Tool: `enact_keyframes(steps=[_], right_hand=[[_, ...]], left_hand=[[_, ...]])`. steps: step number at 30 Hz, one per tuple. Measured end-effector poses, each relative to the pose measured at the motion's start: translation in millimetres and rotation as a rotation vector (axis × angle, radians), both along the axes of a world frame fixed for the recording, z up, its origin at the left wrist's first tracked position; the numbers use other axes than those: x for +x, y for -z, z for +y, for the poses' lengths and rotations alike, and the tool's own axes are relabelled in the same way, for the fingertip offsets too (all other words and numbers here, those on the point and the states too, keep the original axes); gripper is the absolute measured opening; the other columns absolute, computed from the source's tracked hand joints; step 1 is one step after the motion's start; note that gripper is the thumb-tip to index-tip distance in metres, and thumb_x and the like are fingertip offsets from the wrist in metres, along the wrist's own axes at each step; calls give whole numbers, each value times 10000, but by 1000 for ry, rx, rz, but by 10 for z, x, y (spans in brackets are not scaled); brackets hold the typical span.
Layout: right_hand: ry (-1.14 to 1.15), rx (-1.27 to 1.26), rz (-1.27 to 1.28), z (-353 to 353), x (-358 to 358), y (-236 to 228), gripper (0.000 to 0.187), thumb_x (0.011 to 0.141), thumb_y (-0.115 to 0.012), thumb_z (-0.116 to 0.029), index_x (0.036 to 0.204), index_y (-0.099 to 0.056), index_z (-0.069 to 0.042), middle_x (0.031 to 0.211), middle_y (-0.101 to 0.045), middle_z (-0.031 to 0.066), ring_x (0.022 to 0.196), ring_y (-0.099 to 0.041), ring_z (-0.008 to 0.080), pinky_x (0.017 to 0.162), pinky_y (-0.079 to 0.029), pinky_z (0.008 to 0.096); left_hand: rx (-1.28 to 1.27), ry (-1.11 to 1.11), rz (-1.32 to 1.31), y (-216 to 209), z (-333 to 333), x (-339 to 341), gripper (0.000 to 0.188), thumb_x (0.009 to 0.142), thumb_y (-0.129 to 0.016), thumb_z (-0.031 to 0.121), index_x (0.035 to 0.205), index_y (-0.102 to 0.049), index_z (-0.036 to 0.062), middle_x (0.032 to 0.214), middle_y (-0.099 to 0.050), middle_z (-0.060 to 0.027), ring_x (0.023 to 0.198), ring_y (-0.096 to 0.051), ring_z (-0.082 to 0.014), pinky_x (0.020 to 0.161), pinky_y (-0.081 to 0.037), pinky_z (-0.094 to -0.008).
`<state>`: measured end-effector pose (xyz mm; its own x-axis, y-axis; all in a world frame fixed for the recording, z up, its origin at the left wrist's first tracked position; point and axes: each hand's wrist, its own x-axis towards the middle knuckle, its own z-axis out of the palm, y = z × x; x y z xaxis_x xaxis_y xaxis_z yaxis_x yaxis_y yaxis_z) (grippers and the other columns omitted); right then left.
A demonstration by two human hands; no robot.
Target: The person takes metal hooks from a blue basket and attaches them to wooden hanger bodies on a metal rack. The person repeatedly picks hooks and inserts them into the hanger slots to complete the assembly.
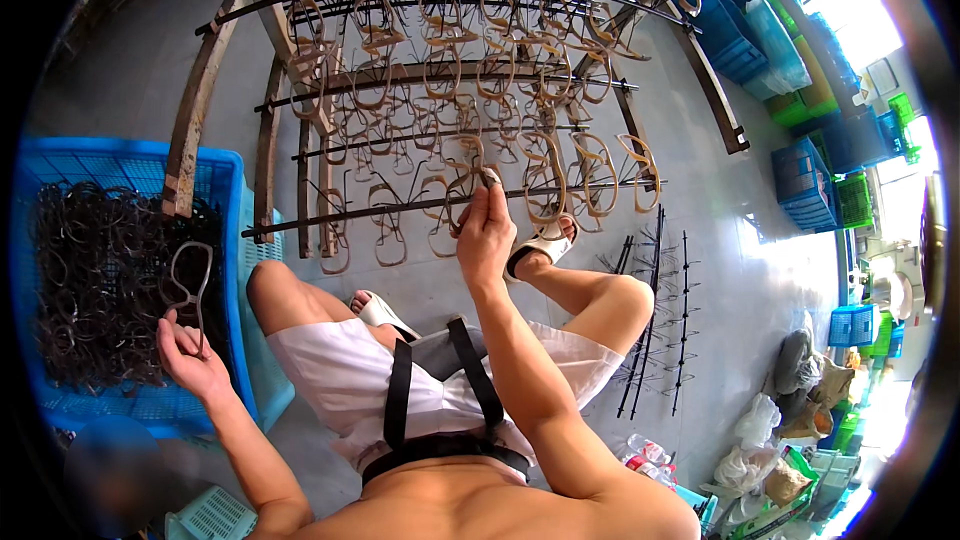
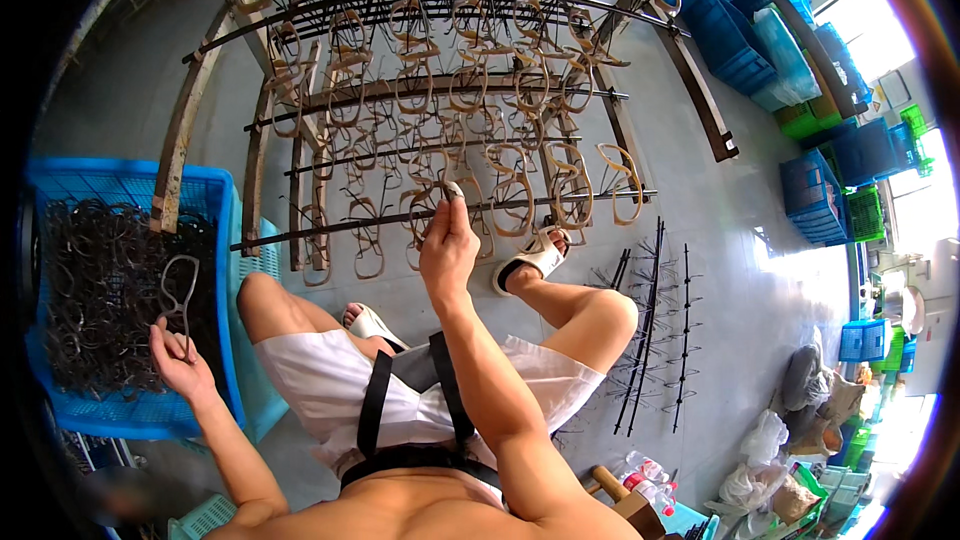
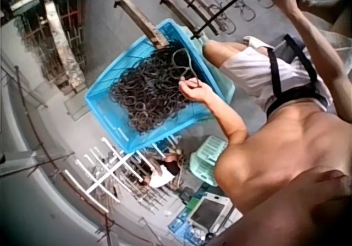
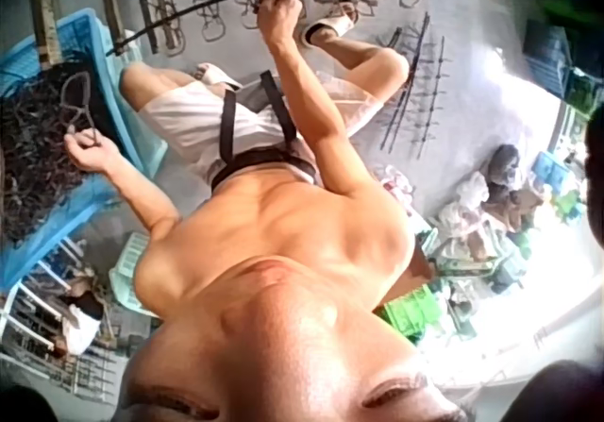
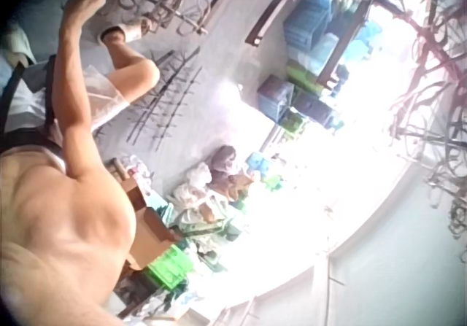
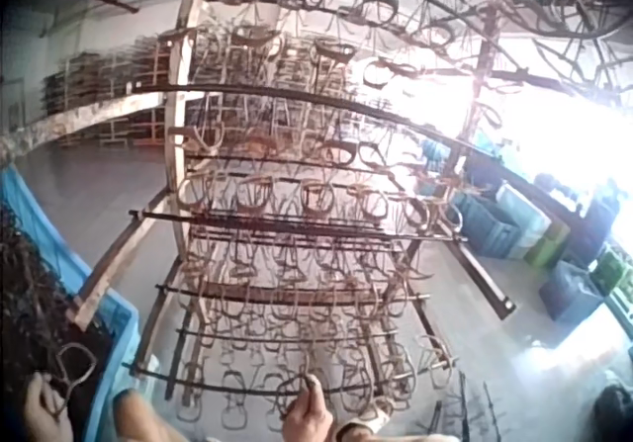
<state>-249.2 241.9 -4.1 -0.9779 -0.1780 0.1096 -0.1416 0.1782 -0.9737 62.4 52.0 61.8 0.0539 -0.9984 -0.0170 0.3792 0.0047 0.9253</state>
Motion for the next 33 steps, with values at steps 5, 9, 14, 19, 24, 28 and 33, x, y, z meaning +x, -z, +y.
enact_keyframes(steps=[5,9,14,19,24,28,33], right_hand=[[-3,9,42,-41,-3,58,216,961,-452,-173,843,-515,-3,498,-498,40,396,-478,109,380,-379,283],[32,97,143,-83,-17,149,160,944,-470,-147,899,-532,-6,510,-501,90,412,-487,195,397,-377,324],[19,111,189,-129,38,115,158,910,-499,-98,1030,-542,-4,600,-544,208,503,-532,368,451,-403,405],[53,46,227,-121,-11,21,206,952,-465,-187,960,-568,-9,483,-510,71,397,-521,174,396,-400,324],[-41,-1,-17,32,-114,6,273,959,-463,-220,868,-543,26,523,-522,42,417,-507,112,374,-404,270],[-126,-127,-116,86,-162,-145,279,964,-450,-227,850,-527,15,535,-510,44,407,-506,114,366,-392,262],[-49,535,547,350,154,-509,313,896,-524,-170,1165,-500,-14,1050,-482,199,933,-502,316,820,-425,423]], left_hand=[[-24,112,-14,-100,149,-42,309,934,-470,206,999,-530,-90,505,-283,28,402,-234,-49,387,-188,-201],[-66,231,21,-118,218,-147,270,935,-457,197,938,-541,-60,508,-282,32,402,-221,-54,390,-181,-208],[-94,363,34,-193,297,-272,263,937,-454,208,878,-569,-21,481,-273,47,403,-213,-45,394,-179,-209],[-169,491,23,-249,373,-306,262,950,-444,204,893,-580,-12,491,-271,43,411,-223,-41,381,-182,-205],[-159,568,53,-227,481,-349,262,948,-441,194,902,-577,-26,491,-305,39,394,-240,-47,373,-192,-207],[-73,649,89,-192,686,-484,246,940,-462,190,892,-572,-25,493,-323,27,392,-250,-54,371,-201,-209],[-49,915,-99,-177,860,-621,231,887,-519,155,827,-593,-55,467,-393,21,379,-312,-44,364,-223,-199]])
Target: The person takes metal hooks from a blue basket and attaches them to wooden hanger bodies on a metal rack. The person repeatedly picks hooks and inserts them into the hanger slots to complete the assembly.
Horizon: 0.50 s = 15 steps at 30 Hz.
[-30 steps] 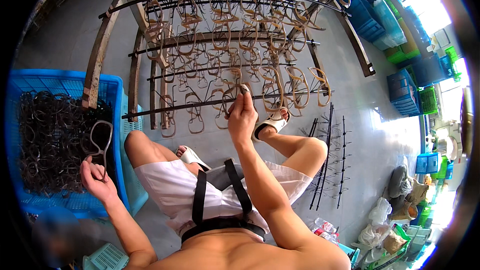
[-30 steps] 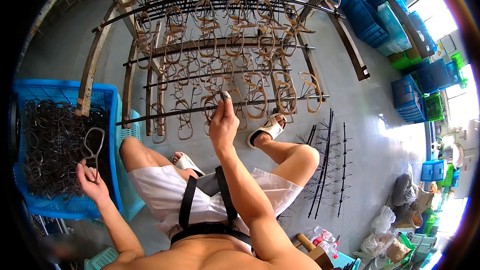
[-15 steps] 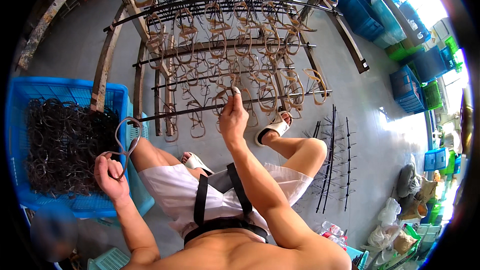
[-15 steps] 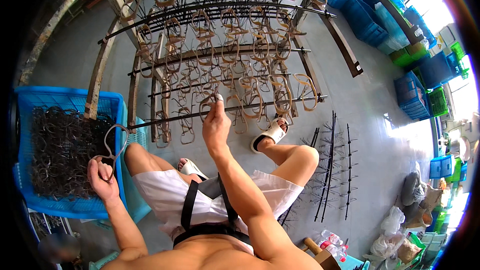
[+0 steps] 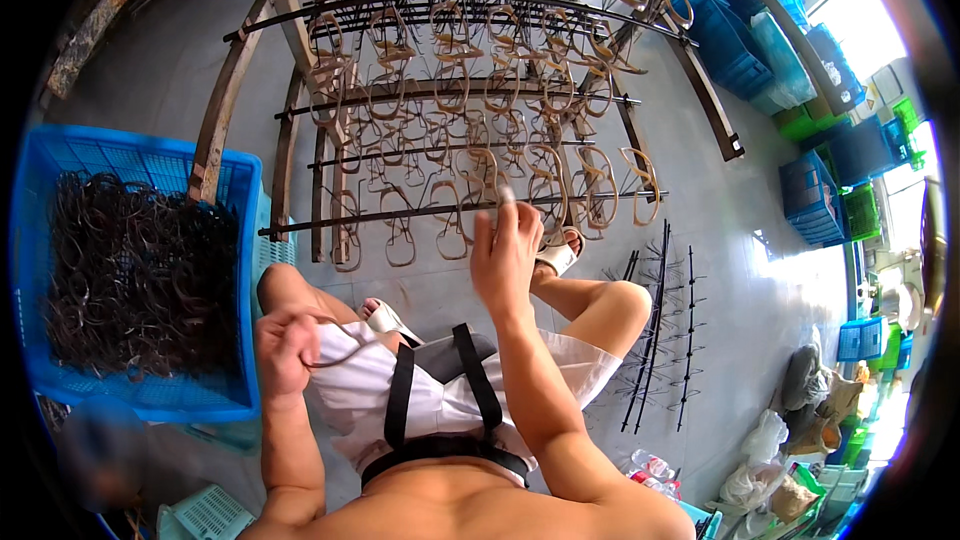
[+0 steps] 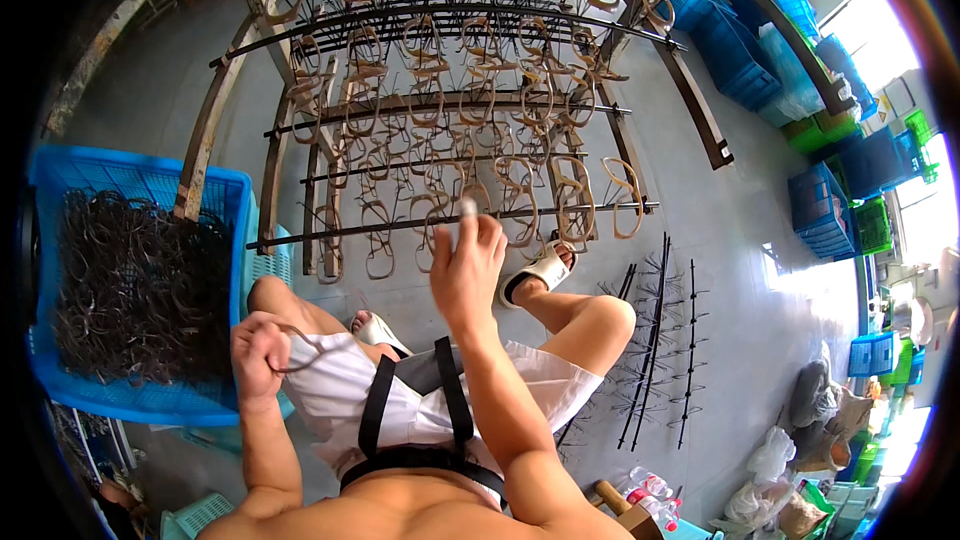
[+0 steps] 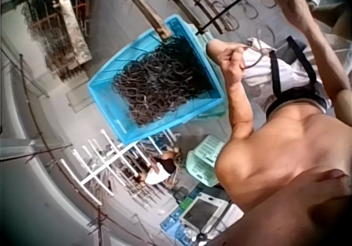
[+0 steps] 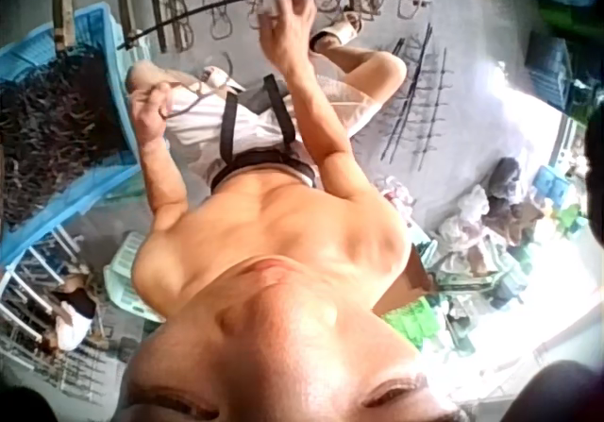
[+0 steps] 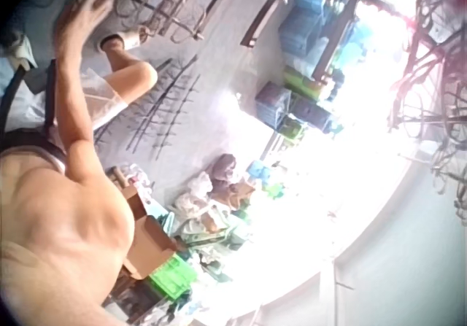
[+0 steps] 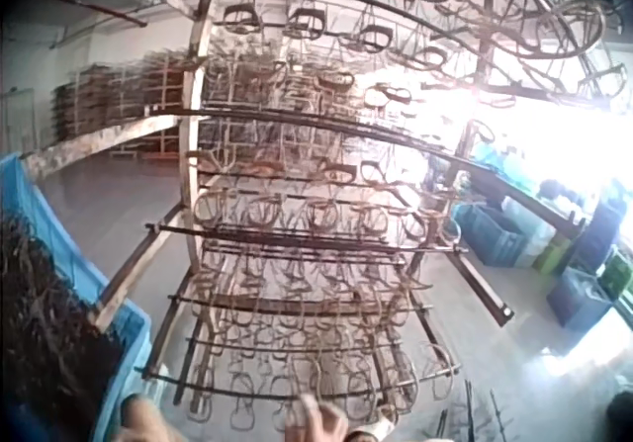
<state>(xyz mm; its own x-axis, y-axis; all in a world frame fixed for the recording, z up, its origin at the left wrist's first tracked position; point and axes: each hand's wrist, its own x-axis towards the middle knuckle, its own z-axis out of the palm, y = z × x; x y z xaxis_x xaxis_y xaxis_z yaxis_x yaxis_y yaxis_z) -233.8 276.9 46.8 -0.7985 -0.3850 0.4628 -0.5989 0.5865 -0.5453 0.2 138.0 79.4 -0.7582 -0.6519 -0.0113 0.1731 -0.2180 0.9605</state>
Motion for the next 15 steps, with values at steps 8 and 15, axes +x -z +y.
enact_keyframes(steps=[8,15], right_hand=[[-861,-443,-917,8,624,-154,424,880,-595,-184,1221,-449,20,1058,-455,126,1017,-495,227,864,-427,327],[-1060,-222,-635,-21,594,-128,378,868,-604,-165,1190,-505,9,1105,-478,167,1046,-491,320,916,-412,359]], left_hand=[[0,18,60,84,20,-150,258,893,-549,206,775,-588,-20,456,-403,27,362,-292,-30,368,-185,-203],[16,125,-107,179,-61,-86,222,896,-539,173,751,-560,6,521,-436,43,426,-309,-10,394,-198,-192]])
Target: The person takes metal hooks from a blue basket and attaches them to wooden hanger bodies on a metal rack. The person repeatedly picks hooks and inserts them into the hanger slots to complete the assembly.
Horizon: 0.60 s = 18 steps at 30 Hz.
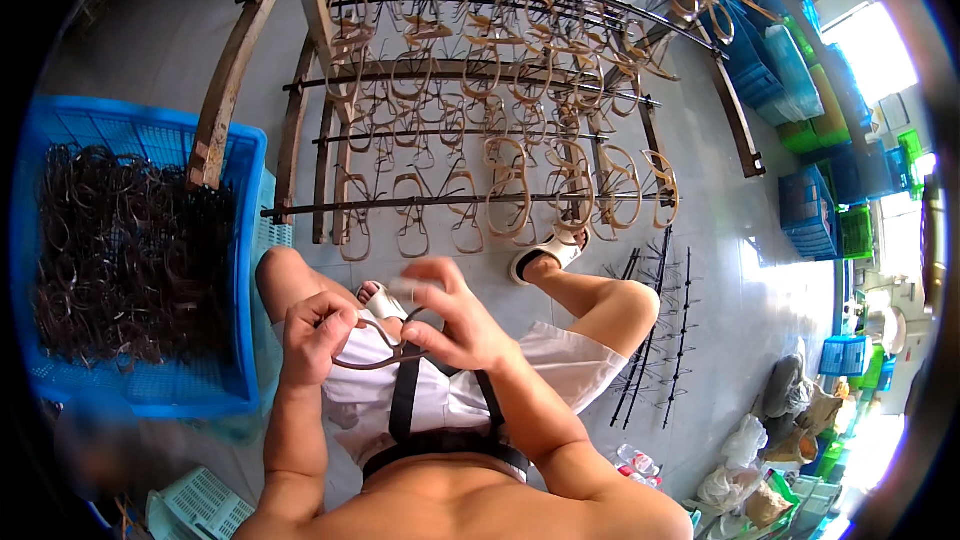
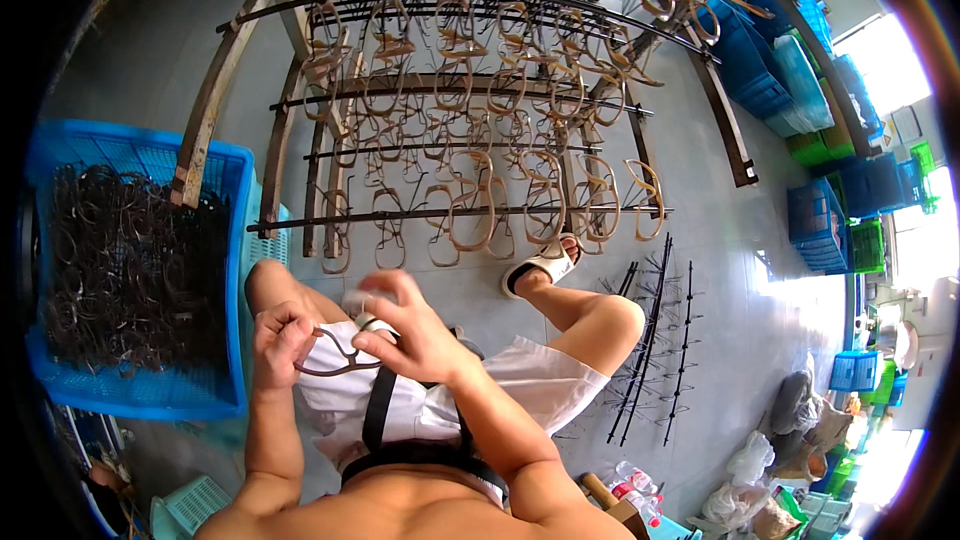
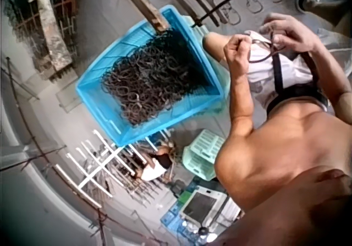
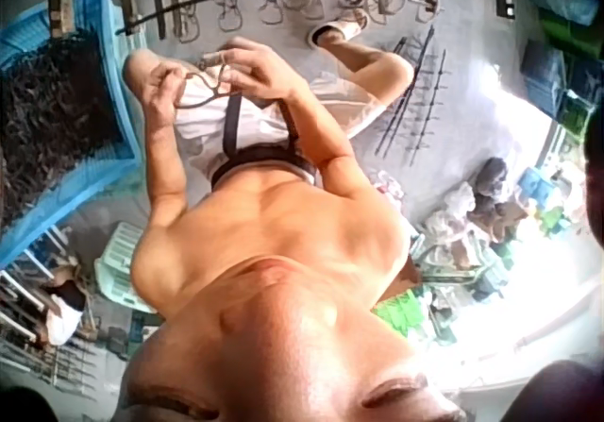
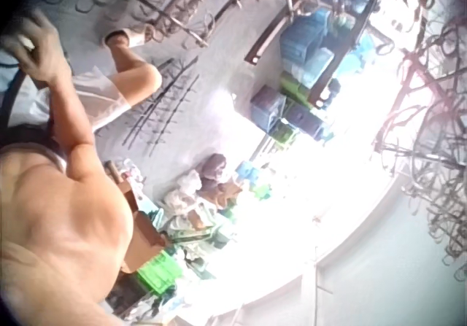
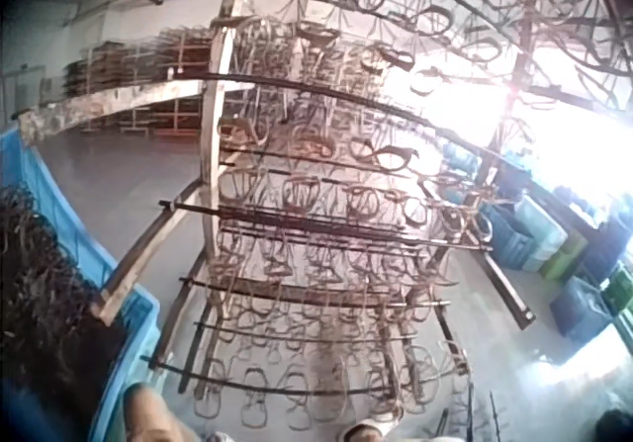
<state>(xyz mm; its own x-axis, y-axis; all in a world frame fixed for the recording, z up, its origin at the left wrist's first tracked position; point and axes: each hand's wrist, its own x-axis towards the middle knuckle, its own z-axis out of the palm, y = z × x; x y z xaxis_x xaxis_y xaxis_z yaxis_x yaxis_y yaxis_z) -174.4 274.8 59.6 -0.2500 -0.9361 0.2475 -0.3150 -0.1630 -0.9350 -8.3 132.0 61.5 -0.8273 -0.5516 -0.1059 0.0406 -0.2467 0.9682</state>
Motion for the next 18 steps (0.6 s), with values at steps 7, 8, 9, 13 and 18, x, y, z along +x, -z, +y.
enact_keyframes(steps=[7,8,9,13,18], right_hand=[[427,-48,-754,-198,338,185,408,947,-411,-88,1323,-272,-9,1118,-509,119,1029,-508,212,901,-420,316],[375,-59,-757,-222,470,194,398,954,-399,-97,1323,-282,-7,1099,-518,119,1003,-521,210,896,-422,317],[306,-71,-771,-238,570,195,389,960,-386,-106,1324,-292,-4,1080,-527,120,977,-533,208,891,-425,317],[768,69,-274,-328,607,271,329,983,-353,-136,1282,-350,1,910,-561,97,755,-568,155,685,-492,273],[838,-126,-546,-254,125,219,278,974,-378,-121,1232,-389,-18,582,-462,27,393,-429,80,357,-371,213]], left_hand=[[-191,-398,214,247,124,-117,177,948,-434,142,960,-494,-24,680,-512,-60,570,-451,-116,600,-415,-250],[-482,-381,140,253,218,-154,157,932,-457,123,970,-501,-22,760,-512,-87,648,-474,-154,656,-423,-279],[-714,-325,98,238,295,-175,144,916,-479,105,980,-508,-21,840,-511,-114,726,-496,-191,712,-431,-308],[-808,-74,15,216,257,-100,139,856,-542,60,989,-546,20,910,-531,-141,877,-534,-254,865,-424,-365],[-1085,-643,-593,521,-943,549,170,832,-592,133,971,-567,39,946,-571,-142,850,-568,-278,763,-459,-348]])
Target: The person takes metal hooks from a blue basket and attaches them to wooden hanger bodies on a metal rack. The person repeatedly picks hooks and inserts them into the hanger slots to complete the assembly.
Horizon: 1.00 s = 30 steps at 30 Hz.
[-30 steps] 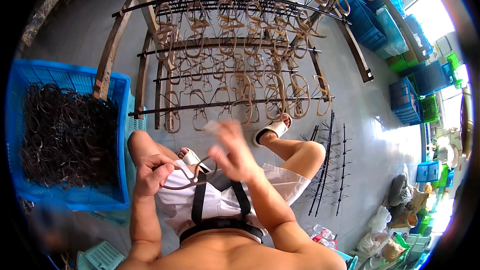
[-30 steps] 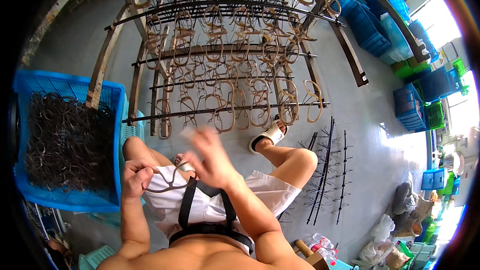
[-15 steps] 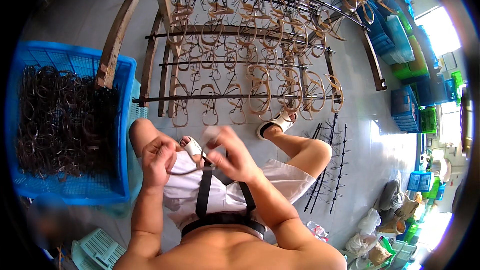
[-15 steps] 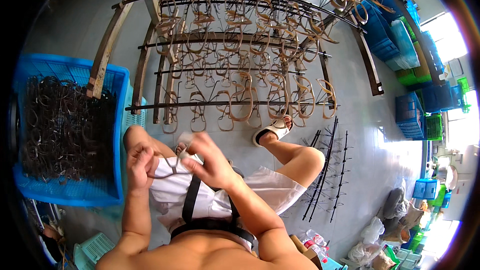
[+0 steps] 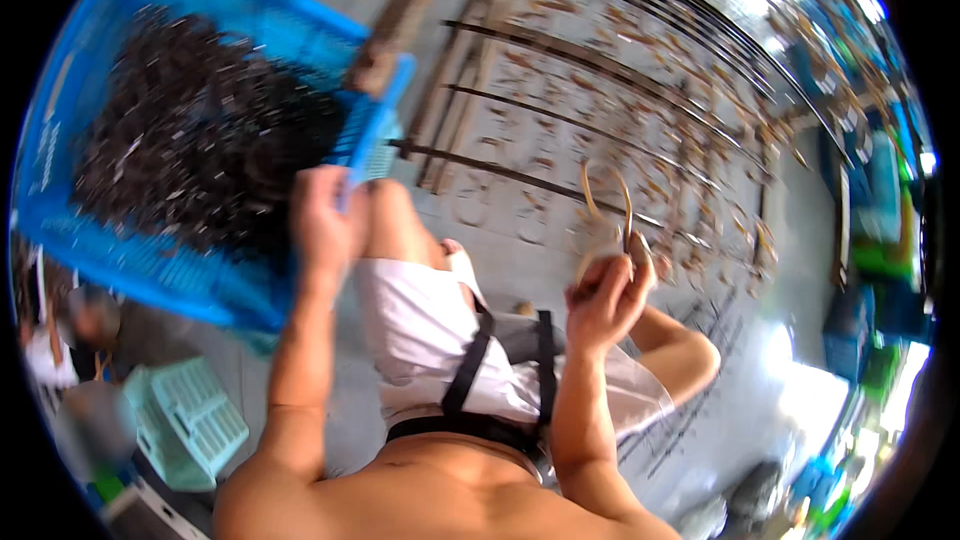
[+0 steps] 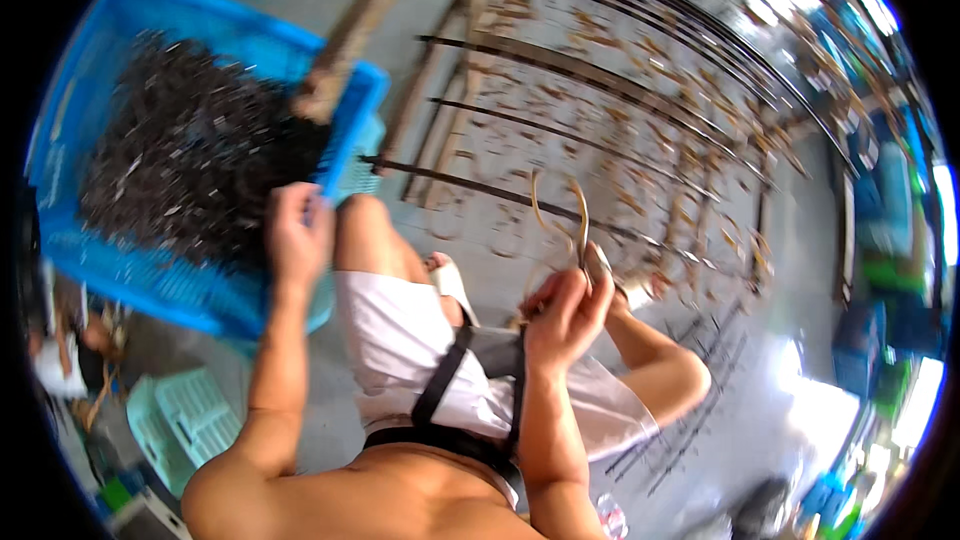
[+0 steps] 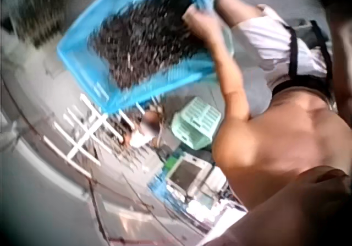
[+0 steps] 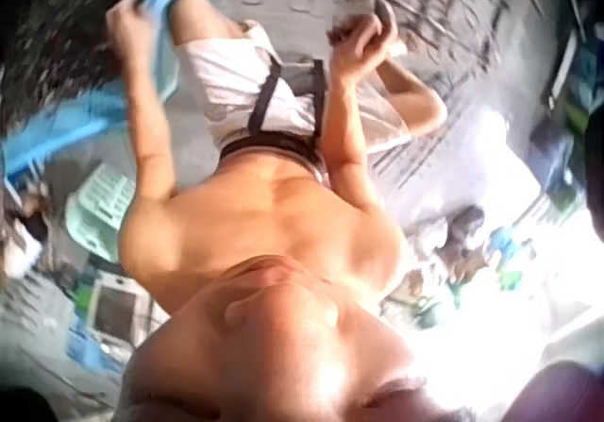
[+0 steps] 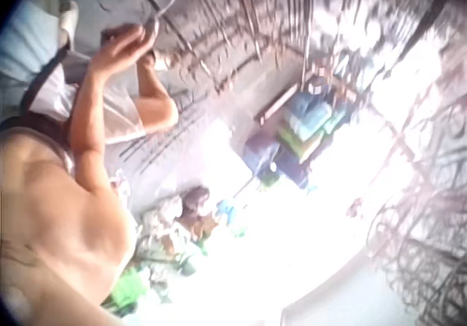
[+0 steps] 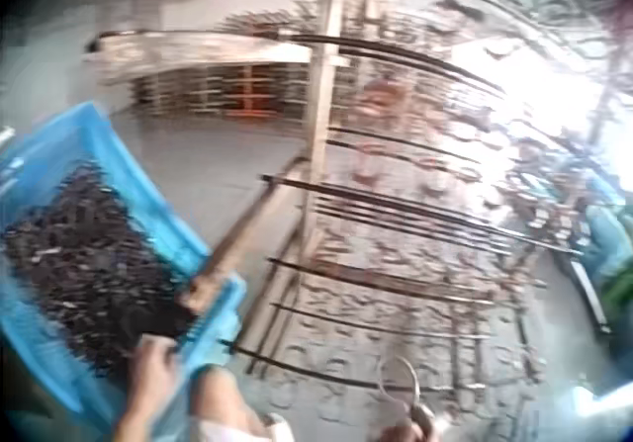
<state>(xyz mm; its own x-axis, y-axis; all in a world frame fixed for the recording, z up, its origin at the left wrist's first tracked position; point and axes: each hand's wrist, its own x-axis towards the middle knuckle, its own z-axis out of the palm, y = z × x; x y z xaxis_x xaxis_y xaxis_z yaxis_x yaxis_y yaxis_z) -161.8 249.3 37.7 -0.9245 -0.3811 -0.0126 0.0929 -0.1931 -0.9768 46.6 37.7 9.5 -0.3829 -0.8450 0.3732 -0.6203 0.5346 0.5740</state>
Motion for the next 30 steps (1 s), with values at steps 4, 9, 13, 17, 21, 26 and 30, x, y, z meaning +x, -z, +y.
enact_keyframes(steps=[4,9,13,17,21,26,30], right_hand=[[229,19,129,-194,-354,145,184,955,-456,-127,1106,-491,-26,571,-494,17,437,-453,67,392,-391,211],[288,221,106,-548,-409,373,141,952,-483,-151,972,-543,-25,577,-554,10,465,-491,55,422,-397,224],[312,222,28,-668,-431,336,194,970,-440,-206,893,-505,-39,590,-526,13,425,-482,76,386,-382,221],[230,20,-153,-677,-460,243,226,975,-426,-222,824,-471,-59,596,-500,4,396,-464,79,350,-347,219],[212,-22,-176,-660,-450,240,229,971,-438,-220,812,-480,-62,590,-493,-5,380,-443,76,338,-327,212],[212,-62,-141,-693,-361,291,200,966,-454,-187,841,-521,-46,567,-461,-20,395,-423,58,363,-357,208],[161,45,-38,-716,-252,341,182,965,-465,-174,918,-559,-25,536,-452,-20,413,-427,54,385,-389,214]], left_hand=[[-18,-190,-913,466,-746,466,327,791,-581,123,1116,-574,94,1057,-569,-139,1028,-533,-315,827,-421,-437],[33,-223,-954,602,-1039,563,193,845,-508,130,987,-634,94,935,-632,-132,880,-603,-312,783,-420,-424],[-7,-189,-520,248,-970,592,170,850,-590,199,870,-640,38,928,-620,-116,880,-596,-318,759,-453,-388],[172,89,-107,36,-683,566,141,814,-630,110,822,-612,-30,873,-602,-106,814,-588,-248,737,-450,-322],[486,-51,-242,91,-433,608,140,852,-580,71,956,-628,-9,858,-635,-83,619,-571,-140,564,-451,-261],[622,-85,336,206,-461,877,261,921,-438,73,1108,-601,-5,995,-639,-105,801,-603,-118,667,-491,-249],[798,-107,629,309,-484,1039,251,915,-463,206,915,-614,5,885,-628,-98,862,-584,-165,812,-467,-283]])
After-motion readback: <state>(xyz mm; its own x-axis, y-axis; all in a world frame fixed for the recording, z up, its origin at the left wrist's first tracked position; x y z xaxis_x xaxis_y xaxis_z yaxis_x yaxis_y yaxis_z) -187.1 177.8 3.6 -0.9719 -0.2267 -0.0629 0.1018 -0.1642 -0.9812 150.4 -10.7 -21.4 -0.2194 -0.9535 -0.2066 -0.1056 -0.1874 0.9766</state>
